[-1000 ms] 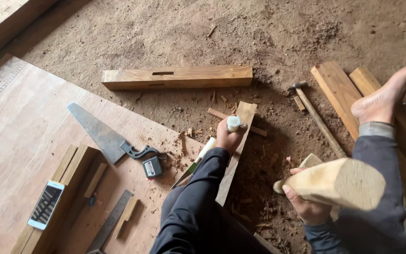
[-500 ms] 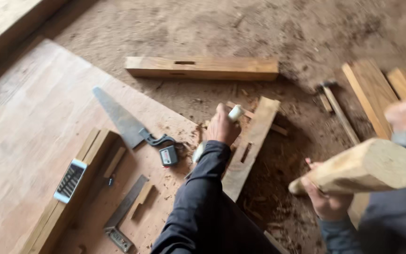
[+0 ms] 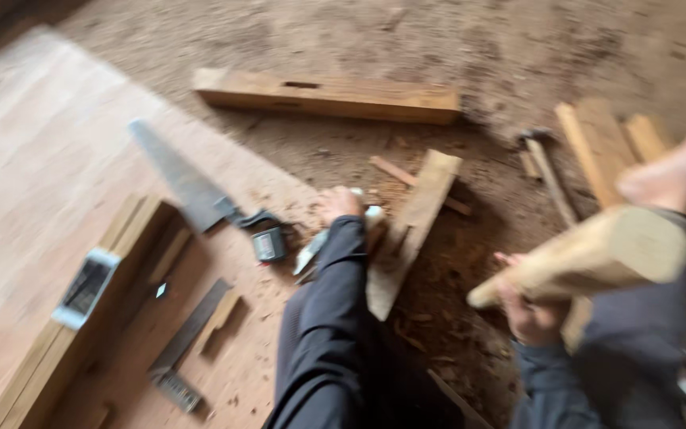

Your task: The person sits on the floor and uses a chisel and wooden mallet to carve a rectangular wooden block. They repeatedly strike the chisel to remove wood shavings and shape the block.

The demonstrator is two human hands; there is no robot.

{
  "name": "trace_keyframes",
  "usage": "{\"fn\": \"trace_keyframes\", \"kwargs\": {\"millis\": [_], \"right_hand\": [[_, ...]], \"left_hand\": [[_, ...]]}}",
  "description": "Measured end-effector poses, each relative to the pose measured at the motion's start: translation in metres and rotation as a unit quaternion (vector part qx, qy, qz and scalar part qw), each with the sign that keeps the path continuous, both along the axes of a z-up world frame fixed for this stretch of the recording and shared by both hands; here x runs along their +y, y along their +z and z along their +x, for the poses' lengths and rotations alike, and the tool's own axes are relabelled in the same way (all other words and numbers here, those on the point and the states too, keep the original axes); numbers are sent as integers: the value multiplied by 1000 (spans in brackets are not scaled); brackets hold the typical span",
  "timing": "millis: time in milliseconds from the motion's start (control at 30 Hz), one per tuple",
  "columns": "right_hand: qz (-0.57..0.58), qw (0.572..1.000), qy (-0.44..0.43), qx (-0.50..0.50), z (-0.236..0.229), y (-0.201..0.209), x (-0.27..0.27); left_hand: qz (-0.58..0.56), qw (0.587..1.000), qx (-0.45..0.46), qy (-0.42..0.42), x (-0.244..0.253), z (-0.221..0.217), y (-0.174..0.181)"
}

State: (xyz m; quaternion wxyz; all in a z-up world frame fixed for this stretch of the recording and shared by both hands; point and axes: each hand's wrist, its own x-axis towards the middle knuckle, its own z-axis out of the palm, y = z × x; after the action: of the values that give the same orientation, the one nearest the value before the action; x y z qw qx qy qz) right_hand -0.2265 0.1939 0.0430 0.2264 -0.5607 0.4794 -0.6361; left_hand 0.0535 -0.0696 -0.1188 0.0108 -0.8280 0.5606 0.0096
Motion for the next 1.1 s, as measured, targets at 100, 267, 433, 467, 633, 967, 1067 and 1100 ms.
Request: {"fn": "trace_keyframes", "kwargs": {"millis": [100, 267, 433, 467, 633, 967, 1067, 1100], "right_hand": [[9, 996, -39, 75, -9, -7, 5], [18, 992, -87, 91, -9, -11, 0], [37, 992, -98, 65, -9, -7, 11], [33, 993, -92, 64, -9, -7, 13], [17, 996, -86, 24, -13, -6, 9], [131, 986, -38, -99, -11, 7, 1], [98, 993, -49, -39, -8, 13, 0], [69, 996, -60, 12, -8, 15, -3]], "left_hand": [[10, 998, 2, -57, 18, -9, 5], [117, 982, 10, -148, 64, -10, 39], [102, 966, 51, -232, 72, -23, 105], [78, 962, 78, -252, 73, -24, 121], [-94, 749, 637, -156, 84, -33, 194], [-178, 596, 773, -128, 53, -59, 183], [-182, 618, 734, -214, 51, -59, 180], [-179, 619, 734, -216, 51, -59, 182]]}}
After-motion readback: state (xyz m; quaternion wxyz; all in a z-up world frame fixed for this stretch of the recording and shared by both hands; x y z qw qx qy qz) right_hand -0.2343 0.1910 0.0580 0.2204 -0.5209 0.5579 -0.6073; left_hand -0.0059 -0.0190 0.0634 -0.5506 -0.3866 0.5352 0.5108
